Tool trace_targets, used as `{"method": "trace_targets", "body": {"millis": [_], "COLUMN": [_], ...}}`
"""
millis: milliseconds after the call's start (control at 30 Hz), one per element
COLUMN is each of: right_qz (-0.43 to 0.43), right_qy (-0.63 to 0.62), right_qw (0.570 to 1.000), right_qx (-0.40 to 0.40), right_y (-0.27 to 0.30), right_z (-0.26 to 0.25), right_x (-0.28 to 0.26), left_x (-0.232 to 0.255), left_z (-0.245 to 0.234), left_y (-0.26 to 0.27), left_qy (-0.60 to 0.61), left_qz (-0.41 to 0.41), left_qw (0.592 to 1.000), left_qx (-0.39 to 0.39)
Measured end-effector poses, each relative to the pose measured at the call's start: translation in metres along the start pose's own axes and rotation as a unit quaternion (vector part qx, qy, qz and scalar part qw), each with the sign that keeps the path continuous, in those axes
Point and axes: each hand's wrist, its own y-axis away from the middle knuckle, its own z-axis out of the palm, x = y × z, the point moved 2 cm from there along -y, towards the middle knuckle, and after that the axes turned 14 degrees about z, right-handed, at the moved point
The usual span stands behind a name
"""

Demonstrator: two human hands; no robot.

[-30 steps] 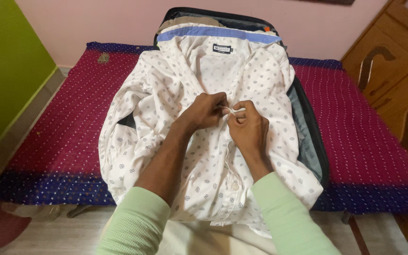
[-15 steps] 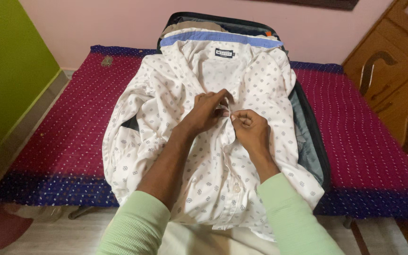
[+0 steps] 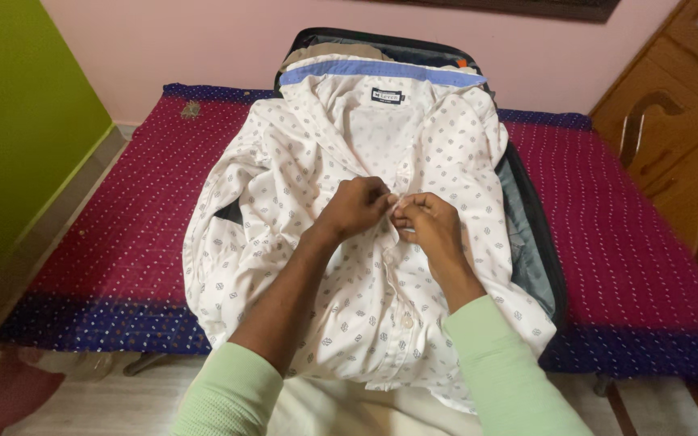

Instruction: The person folds a denim shirt and places it into an open suitcase on a bed. They then pick up a white patterned shirt and fasten the buttons by hand while sitting.

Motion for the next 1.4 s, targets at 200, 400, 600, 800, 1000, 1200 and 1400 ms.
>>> {"method": "trace_targets", "body": {"millis": [200,400,600,800,1000,1200,1400], "right_qz": [-0.028,-0.268,-0.170,-0.118,-0.105,-0.127,-0.124], "right_qy": [0.035,0.308,0.532,0.654,0.567,0.345,0.176], "right_qw": [0.998,0.902,0.819,0.735,0.800,0.910,0.967], "right_qx": [0.043,0.141,0.132,0.136,0.167,0.192,0.134], "right_y": [-0.011,-0.028,-0.048,-0.078,-0.085,-0.076,-0.070], "right_z": [-0.004,-0.002,0.024,0.026,0.012,-0.001,0.001], "right_x": [0.000,-0.047,-0.060,-0.031,-0.032,-0.040,-0.046], "left_x": [-0.008,-0.013,-0.009,-0.012,-0.029,-0.046,-0.046], "left_z": [0.003,0.007,0.009,-0.009,-0.016,-0.010,0.005], "left_y": [0.002,0.001,0.002,0.000,-0.028,-0.060,-0.066], "left_qy": [-0.028,-0.054,-0.054,-0.096,-0.201,-0.160,-0.100], "left_qz": [-0.002,0.026,0.000,-0.069,-0.046,-0.082,0.033], "left_qw": [0.997,0.995,0.992,0.993,0.974,0.980,0.994], "left_qx": [-0.065,-0.085,-0.113,-0.028,-0.092,-0.090,-0.022]}}
